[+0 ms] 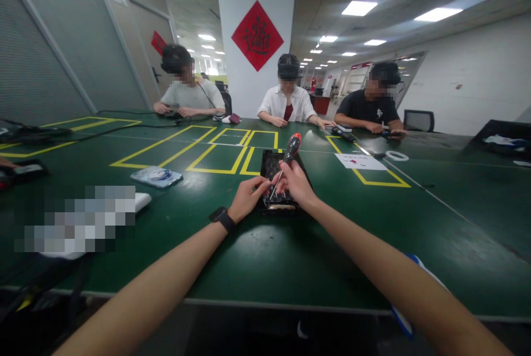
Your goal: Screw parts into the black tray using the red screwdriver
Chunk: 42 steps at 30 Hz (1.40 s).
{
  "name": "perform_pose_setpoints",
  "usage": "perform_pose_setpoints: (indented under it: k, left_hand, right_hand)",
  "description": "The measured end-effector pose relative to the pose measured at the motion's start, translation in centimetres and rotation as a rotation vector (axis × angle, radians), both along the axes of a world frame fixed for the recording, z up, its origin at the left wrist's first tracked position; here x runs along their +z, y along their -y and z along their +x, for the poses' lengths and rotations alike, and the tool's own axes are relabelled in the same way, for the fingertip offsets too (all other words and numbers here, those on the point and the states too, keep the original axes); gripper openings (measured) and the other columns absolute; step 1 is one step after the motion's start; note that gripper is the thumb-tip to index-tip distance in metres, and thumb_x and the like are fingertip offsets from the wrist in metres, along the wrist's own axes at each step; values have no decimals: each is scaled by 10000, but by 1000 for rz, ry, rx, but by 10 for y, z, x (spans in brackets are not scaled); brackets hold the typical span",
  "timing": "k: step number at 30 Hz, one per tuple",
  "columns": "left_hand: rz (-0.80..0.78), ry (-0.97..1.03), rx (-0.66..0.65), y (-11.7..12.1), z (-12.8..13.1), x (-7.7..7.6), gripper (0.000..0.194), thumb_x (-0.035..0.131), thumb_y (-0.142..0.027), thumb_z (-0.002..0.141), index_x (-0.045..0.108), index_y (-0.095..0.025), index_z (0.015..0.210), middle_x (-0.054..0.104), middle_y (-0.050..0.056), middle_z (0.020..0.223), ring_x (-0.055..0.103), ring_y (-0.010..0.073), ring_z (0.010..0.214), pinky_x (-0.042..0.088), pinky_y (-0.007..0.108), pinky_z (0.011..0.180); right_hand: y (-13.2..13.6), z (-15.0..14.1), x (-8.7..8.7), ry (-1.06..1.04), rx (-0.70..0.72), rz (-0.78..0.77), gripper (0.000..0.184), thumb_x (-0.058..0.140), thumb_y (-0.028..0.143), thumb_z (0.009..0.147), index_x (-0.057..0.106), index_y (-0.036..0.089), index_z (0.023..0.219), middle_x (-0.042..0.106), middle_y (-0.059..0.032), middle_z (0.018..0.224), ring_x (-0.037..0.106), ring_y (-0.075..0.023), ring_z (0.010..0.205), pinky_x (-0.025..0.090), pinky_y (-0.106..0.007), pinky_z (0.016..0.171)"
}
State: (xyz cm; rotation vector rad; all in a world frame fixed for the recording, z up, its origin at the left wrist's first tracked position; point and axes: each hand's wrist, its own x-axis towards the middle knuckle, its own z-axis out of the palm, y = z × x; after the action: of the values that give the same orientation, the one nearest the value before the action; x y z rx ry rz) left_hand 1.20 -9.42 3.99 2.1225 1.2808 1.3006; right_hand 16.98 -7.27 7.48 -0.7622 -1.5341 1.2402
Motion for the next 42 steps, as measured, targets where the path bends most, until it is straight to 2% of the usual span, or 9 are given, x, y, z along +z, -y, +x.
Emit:
perform_pose_setpoints:
  k: [4,8,14,17,20,28,35,39,42]
  left_hand:
    - [-49,47,-96,8,-3,1,267,554,-402,773,640,-151,802,639,11,754,547,125,687,431,237,680]
    - [-95,37,-143,2,0,-1,271,648,-403,688,647,-142,763,636,7,713,525,114,628,422,227,621]
    - [-92,20,-163,1,1,-1,280,547,-402,783,676,-167,862,668,25,799,574,141,714,445,253,689]
    - [-6,-56,-155,1,1,1,215,601,-375,748,675,-187,821,654,37,832,581,156,782,450,274,756]
    - [33,-67,-120,0,1,1,200,643,-360,716,654,-181,804,643,28,785,576,148,733,454,267,711]
    - [-7,-73,-171,1,2,2,216,514,-334,821,666,-187,865,671,26,831,592,145,753,446,259,729]
    - [12,-22,-77,0,5,1,207,631,-359,725,630,-166,801,624,16,740,548,130,678,442,244,658]
    - [-44,8,-107,2,5,2,219,649,-353,711,639,-145,780,640,21,737,566,128,677,449,240,661]
    - [-80,15,-137,3,5,2,219,639,-343,726,659,-133,783,665,28,752,580,128,675,452,239,665]
  right_hand:
    - [9,-12,-15,-98,-58,137,360,395,517,839,358,221,1041,544,73,590,482,-53,363,340,-147,366]
    - [16,-5,-16,-122,-78,151,377,413,522,832,351,233,1066,563,53,660,502,-54,407,378,-160,406]
    - [23,5,-11,-143,-9,161,383,372,516,854,353,228,1106,571,26,707,544,-76,514,442,-197,516]
    - [24,8,-11,-101,-7,168,376,365,526,853,374,230,1086,550,36,678,518,-75,496,436,-203,516]
    - [23,9,-12,-82,-21,176,364,376,522,850,383,237,1076,541,41,669,498,-70,483,426,-201,508]
    - [11,9,-15,-140,39,103,386,418,472,845,382,225,1139,564,21,753,522,-68,509,437,-206,522]
    - [4,-3,-12,-165,-1,113,358,445,457,837,397,215,1097,551,46,685,490,-51,431,396,-176,436]
    - [8,0,-15,-166,-15,153,352,429,449,851,386,215,1110,580,44,693,506,-51,435,394,-170,437]
    - [10,7,-18,-133,46,168,354,400,433,872,378,212,1147,603,29,721,539,-62,470,413,-186,471]
